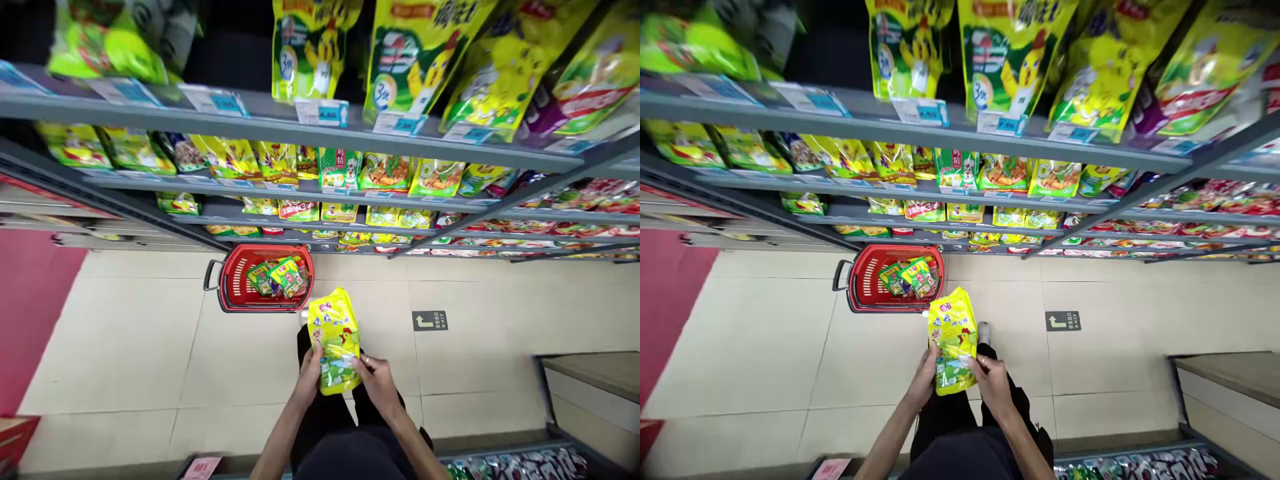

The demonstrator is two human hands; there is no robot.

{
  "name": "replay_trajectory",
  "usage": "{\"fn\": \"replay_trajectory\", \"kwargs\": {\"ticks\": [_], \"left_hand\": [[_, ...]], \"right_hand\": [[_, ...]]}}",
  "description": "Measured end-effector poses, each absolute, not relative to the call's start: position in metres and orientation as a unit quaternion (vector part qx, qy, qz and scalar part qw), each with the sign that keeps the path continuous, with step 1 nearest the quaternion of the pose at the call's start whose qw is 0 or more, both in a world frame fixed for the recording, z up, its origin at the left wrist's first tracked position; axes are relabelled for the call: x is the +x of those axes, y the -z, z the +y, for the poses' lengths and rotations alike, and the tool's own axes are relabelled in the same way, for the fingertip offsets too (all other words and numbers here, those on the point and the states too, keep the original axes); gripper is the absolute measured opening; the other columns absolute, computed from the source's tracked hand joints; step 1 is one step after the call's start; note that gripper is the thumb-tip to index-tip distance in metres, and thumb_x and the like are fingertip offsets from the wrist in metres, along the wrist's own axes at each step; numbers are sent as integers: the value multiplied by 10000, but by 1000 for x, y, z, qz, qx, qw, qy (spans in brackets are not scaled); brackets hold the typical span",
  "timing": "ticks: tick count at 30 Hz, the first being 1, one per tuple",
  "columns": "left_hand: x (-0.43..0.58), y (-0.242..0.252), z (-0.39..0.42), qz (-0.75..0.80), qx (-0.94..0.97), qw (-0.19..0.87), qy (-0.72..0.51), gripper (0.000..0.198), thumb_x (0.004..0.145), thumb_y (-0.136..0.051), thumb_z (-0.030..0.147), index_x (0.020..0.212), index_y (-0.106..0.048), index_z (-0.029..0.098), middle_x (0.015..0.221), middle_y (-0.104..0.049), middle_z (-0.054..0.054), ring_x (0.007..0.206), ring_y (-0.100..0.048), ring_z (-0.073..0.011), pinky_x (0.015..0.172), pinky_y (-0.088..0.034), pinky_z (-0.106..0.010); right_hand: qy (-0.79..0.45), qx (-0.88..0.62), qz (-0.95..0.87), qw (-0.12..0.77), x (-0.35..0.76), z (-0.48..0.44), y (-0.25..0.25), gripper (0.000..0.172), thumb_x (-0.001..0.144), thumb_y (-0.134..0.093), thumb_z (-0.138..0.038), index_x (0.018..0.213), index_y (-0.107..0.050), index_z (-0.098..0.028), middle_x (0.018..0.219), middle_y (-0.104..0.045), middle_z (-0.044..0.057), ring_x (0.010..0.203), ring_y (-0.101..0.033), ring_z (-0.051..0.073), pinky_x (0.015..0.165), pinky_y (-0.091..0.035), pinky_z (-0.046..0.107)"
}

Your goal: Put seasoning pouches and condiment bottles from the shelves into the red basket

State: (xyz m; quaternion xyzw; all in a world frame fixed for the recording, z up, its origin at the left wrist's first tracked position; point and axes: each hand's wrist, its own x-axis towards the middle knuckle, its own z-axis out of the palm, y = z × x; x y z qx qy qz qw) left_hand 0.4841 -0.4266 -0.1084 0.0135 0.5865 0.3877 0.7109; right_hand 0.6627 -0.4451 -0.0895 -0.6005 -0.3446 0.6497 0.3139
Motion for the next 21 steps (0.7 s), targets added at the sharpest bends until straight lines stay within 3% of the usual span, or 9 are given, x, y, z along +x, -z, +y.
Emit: {"fn": "replay_trajectory", "kwargs": {"ticks": [3, 8, 11, 16, 21], "left_hand": [[510, 77, -425, 534, 8, 732, -424, 795, 823, -572, 773, 1306, -642, 146, 1236, -739, -179, 1212, -674, -345, 1057, -536, -479], [537, 0, -409, 512, 84, 711, -475, 656, 860, -686, 601, 1348, -597, 173, 1342, -690, -146, 1300, -613, -312, 1129, -472, -455], [543, -45, -406, 492, 131, 707, -490, 649, 881, -616, 657, 1332, -606, 191, 1350, -685, -132, 1309, -601, -307, 1126, -465, -451], [547, -95, -421, 503, 203, 692, -476, 494, 785, -812, 416, 1208, -646, 224, 1270, -724, -66, 1192, -664, -272, 1051, -498, -389], [553, -121, -444, 565, 325, 611, -449, 257, 860, -708, 426, 970, -625, 210, 1073, -743, -26, 987, -688, -191, 835, -523, -266]], "right_hand": [[-641, -598, -314, 365, 686, -448, 65, 496, 829, -708, -603, 1010, -808, -152, 890, -805, 79, 840, -726, 264, 785, -583, 351], [-629, -571, -314, 424, 719, -447, 13, 488, 868, -674, -573, 1119, -767, -165, 1042, -801, 91, 975, -727, 262, 921, -576, 388], [-630, -539, -349, 437, 733, -453, -13, 438, 880, -680, -525, 1150, -752, -187, 1132, -786, 83, 1057, -714, 256, 982, -556, 398], [-621, -504, -388, 457, 750, -468, -38, 400, 926, -632, -485, 1179, -738, -194, 1177, -776, 81, 1057, -713, 240, 965, -562, 374], [-621, -494, -364, 488, 756, -485, -40, 410, 925, -633, -489, 1185, -729, -188, 1200, -766, 88, 1092, -703, 245, 989, -553, 378]]}}
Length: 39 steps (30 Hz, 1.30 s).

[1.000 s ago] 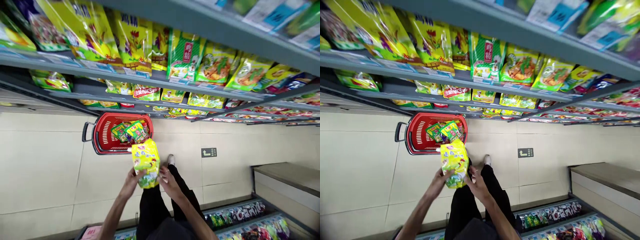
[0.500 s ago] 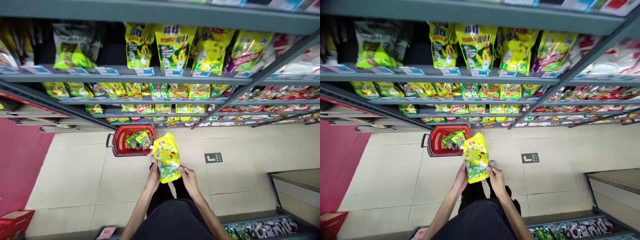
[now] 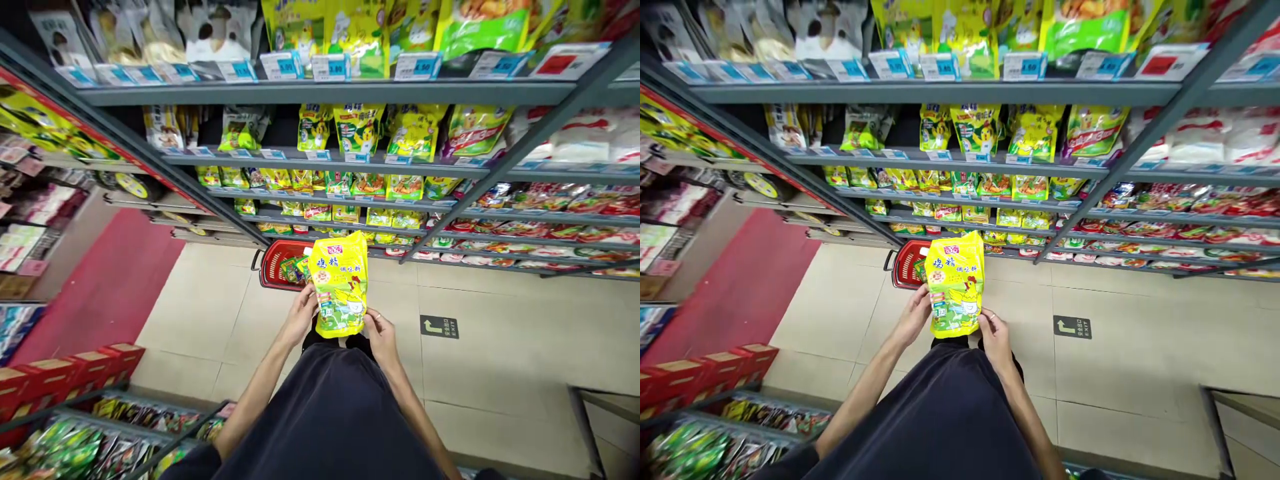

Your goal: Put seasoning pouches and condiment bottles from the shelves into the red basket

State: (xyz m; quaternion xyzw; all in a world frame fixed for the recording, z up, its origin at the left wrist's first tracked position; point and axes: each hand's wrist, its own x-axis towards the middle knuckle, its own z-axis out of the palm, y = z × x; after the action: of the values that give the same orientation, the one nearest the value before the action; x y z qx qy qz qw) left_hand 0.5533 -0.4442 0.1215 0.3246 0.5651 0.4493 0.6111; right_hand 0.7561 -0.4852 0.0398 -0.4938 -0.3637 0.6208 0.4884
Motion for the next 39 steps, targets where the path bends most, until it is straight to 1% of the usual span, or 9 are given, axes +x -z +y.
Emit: {"fn": "replay_trajectory", "kwargs": {"ticks": [9, 15, 20, 23, 25, 28, 33, 37, 39], "left_hand": [[546, -150, -472, 674, 502, 427, -335, 245, 938, -570, 439, 849, -506, 220, 758, -568, 28, 620, -510, -117, 580, -415, -221], [576, -197, -494, 658, 521, 392, -377, 238, 943, -558, 449, 884, -507, 223, 976, -660, -46, 659, -542, -137, 600, -448, -248], [596, -189, -462, 661, 551, 339, -379, 203, 909, -591, 416, 888, -499, 237, 1317, -635, -142, 930, -668, -232, 763, -499, -310], [595, -172, -444, 663, 581, 291, -373, 185, 899, -595, 402, 891, -509, 239, 1261, -645, -150, 1070, -649, -269, 869, -482, -340], [590, -160, -436, 683, 569, 279, -363, 198, 922, -567, 428, 907, -513, 237, 1107, -670, -112, 962, -649, -248, 818, -482, -330], [581, -141, -423, 689, 503, 375, -362, 288, 955, -516, 520, 938, -542, 234, 918, -663, -48, 788, -622, -203, 699, -483, -293], [576, -96, -375, 615, 359, 620, -328, 575, 829, -670, 643, 1182, -628, 191, 1111, -728, -122, 952, -698, -267, 789, -564, -328], [582, -34, -320, 596, 354, 641, -330, 578, 840, -667, 628, 1176, -689, 159, 1082, -760, -127, 937, -721, -294, 771, -582, -344], [587, 10, -290, 591, 374, 643, -312, 553, 863, -631, 631, 1108, -728, 144, 996, -777, -120, 868, -729, -285, 723, -582, -334]], "right_hand": [[-714, -412, -238, 514, 754, -513, -41, 501, 830, -739, -545, 1187, -690, -198, 1124, -780, 101, 1028, -732, 258, 954, -580, 402], [-697, -360, -276, 555, 773, -500, -69, 650, 846, -651, -674, 1327, -606, -238, 1331, -692, 116, 1217, -658, 307, 1029, -542, 441], [-681, -385, -243, 574, 763, -450, -87, 676, 855, -610, -703, 1274, -642, -174, 1186, -759, 143, 1128, -708, 331, 887, -620, 440], [-655, -402, -218, 601, 760, -429, -90, 665, 832, -688, -644, 1288, -631, -165, 1157, -772, 135, 1041, -742, 319, 838, -637, 417], [-652, -407, -223, 601, 763, -419, -90, 670, 815, -728, -611, 1304, -620, -167, 1154, -775, 130, 998, -754, 310, 822, -641, 411], [-653, -426, -240, 578, 769, -400, -91, 636, 819, -736, -586, 1276, -633, -156, 1156, -773, 131, 992, -752, 303, 809, -641, 404], [-663, -470, -275, 514, 780, -354, -91, 581, 873, -639, -637, 1222, -667, -173, 1138, -775, 116, 1027, -735, 284, 824, -626, 373], [-631, -533, -296, 480, 780, -323, -57, 500, 941, -563, -598, 1281, -638, -239, 1197, -748, 80, 1100, -696, 247, 887, -598, 336], [-590, -589, -290, 471, 774, -308, -13, 480, 962, -525, -594, 1262, -632, -235, 1154, -754, 79, 1024, -707, 237, 817, -598, 316]]}}
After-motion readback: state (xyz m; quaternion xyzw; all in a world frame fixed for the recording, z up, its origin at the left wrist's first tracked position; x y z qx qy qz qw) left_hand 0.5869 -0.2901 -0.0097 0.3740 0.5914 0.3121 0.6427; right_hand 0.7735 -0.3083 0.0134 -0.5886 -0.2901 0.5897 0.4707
